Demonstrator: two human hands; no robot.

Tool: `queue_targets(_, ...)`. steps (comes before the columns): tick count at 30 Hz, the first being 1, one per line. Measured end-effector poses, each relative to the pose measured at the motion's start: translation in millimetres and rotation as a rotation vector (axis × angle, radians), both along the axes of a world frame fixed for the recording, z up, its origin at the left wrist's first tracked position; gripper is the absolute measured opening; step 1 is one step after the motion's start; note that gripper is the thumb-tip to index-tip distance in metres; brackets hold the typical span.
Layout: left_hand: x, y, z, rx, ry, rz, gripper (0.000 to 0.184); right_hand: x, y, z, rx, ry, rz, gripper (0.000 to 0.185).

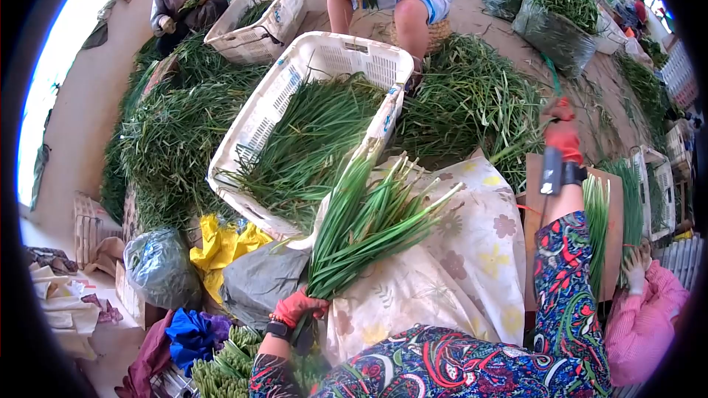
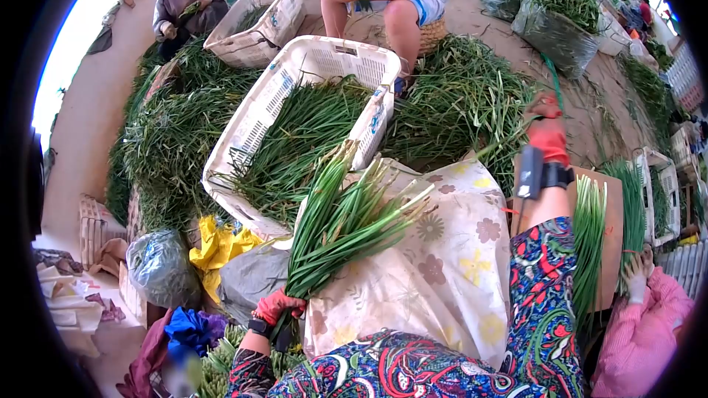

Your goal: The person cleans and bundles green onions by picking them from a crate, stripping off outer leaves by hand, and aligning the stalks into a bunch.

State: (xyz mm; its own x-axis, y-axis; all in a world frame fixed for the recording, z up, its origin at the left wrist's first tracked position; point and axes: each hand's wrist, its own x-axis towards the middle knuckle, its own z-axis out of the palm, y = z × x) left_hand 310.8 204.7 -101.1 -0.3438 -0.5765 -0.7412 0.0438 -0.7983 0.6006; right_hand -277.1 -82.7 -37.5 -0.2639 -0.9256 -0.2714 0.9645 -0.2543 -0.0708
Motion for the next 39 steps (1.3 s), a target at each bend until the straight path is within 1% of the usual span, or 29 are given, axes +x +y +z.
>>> queue_targets(2, -1.9, -1.1, 2.0, 0.008, 0.010, 0.012, 0.020, -20.9, -2.4, 17.4, 0.315, 0.284, -0.316, 0.019)
queue_targets(4, -6.2, -2.3, 4.1, -0.018, -0.003, -0.004, 0.020, -29.0, -6.5, 6.6, 0.348, 0.783, -0.018, 0.028)
queue_targets(6, -7.6, -3.7, 6.3, -0.043, -0.006, -0.026, 0.020, 8.3, 5.7, 12.9, 0.445, 1.504, 0.195, 0.045)
queue_targets(7, -6.8, -3.2, 2.2, -0.050, -0.004, -0.038, 0.020, 55.5, 24.0, 24.8, 0.524, 1.983, 0.254, 0.056)
queue_targets(8, -4.1, -0.6, -4.2, -0.056, -0.003, -0.048, 0.020, 65.7, 26.0, -7.7, 0.302, 2.012, 0.366, 0.066)
queue_targets(9, -2.9, 0.9, -7.3, -0.063, -0.004, -0.054, 0.020, 99.1, 54.2, 15.3, -0.007, 2.241, 0.625, 0.060)
queue_targets(10, -7.3, -0.6, -0.1, -0.031, 0.012, 0.010, 0.021, 118.1, 60.9, 6.2, -0.172, 1.993, 0.887, 0.057)
queue_targets(11, -8.6, -1.7, 2.1, -0.051, -0.030, -0.011, 0.022, 132.0, 66.8, -24.6, -0.619, 2.007, 0.714, 0.030)
queue_targets(12, -8.4, -1.9, 5.1, -0.069, -0.071, -0.033, 0.023, 160.3, 73.8, -19.5, -0.615, 2.093, 0.915, 0.033)
queue_targets(13, -7.7, -1.9, 7.2, -0.090, -0.111, -0.058, 0.024, 185.5, 75.5, -20.4, -0.567, 2.243, 1.042, 0.038)
queue_targets(15, -6.7, -3.4, 8.5, -0.081, -0.109, -0.056, 0.028, 220.3, 77.4, -37.0, -0.495, 2.464, 1.139, 0.049)
queue_targets(17, -7.7, -3.0, 11.7, -0.057, -0.088, -0.023, 0.029, 239.8, 86.3, -50.6, -0.183, 1.958, 1.128, 0.041)
queue_targets(18, -7.5, -0.9, 9.7, -0.044, -0.103, -0.003, 0.030, 241.9, 82.5, -80.8, -0.293, 1.981, 1.004, 0.035)
queue_targets(19, -6.0, 0.5, 9.2, -0.046, -0.094, 0.000, 0.031, 249.1, 80.7, -89.0, -0.399, 2.003, 0.876, 0.031)
queue_targets(20, -4.6, 0.2, 8.6, -0.048, -0.082, -0.001, 0.031, 244.9, 81.6, -94.9, -0.353, 1.959, 0.873, 0.030)
queue_targets(21, -3.7, -0.5, 6.9, -0.050, -0.067, -0.008, 0.032, 243.3, 82.5, -86.7, -0.301, 1.919, 0.867, 0.031)
queue_targets(23, -2.3, -1.6, 2.8, -0.050, -0.028, 0.017, 0.036, 235.4, 77.5, -103.5, -0.417, 2.186, 0.799, 0.019)
queue_targets(25, -2.8, -3.6, 4.5, -0.065, -0.002, 0.022, 0.037, 235.9, 88.3, -65.8, -0.311, 2.331, 0.769, 0.016)
queue_targets(26, 0.2, -4.5, 2.1, -0.062, -0.007, -0.006, 0.039, 236.0, 83.3, -73.2, -0.537, 2.527, 0.261, 0.020)
queue_targets(27, 3.4, -4.5, 1.4, -0.075, -0.081, -0.026, 0.038, 219.7, 80.6, -75.5, -0.494, 2.282, 0.406, 0.021)
queue_targets(30, 11.2, -3.9, 5.6, -0.104, -0.305, -0.079, 0.035, 160.2, 33.3, -61.9, -0.439, 1.868, 0.364, 0.027)
queue_targets(31, 14.1, -4.3, 5.9, -0.128, -0.355, -0.109, 0.034, 152.0, 35.0, -8.2, -0.118, 2.317, 0.233, 0.022)
queue_targets(32, 16.9, -5.1, 5.9, -0.152, -0.405, -0.135, 0.033, 118.7, 22.4, -10.2, -0.173, 2.385, -0.094, 0.016)
queue_targets(33, 19.8, -5.8, 5.6, -0.175, -0.454, -0.161, 0.033, 103.0, 17.5, 15.8, 0.266, 2.266, 0.101, 0.015)
queue_targets(34, 26.8, -11.3, 6.5, -0.127, -0.410, -0.236, 0.033, 93.8, 11.7, 21.2, 0.331, 3.061, -0.577, 0.018)
queue_targets(35, 27.9, -13.8, 8.1, -0.150, -0.416, -0.229, 0.033, 95.7, 12.5, 18.8, 0.239, 3.021, -0.300, 0.022)
queue_targets(37, 26.1, -17.3, 12.4, -0.192, -0.419, -0.218, 0.034, 142.2, 26.3, 41.0, 0.071, 2.870, 0.226, 0.031)
queue_targets(38, 28.4, -21.3, 14.3, -0.206, -0.439, -0.308, 0.033, 160.3, 23.0, 34.7, -0.244, 2.862, 0.719, 0.048)
queue_targets(39, 28.6, -22.3, 13.4, -0.215, -0.462, -0.319, 0.033, 188.6, 33.6, 28.0, -0.260, 2.812, 0.807, 0.056)
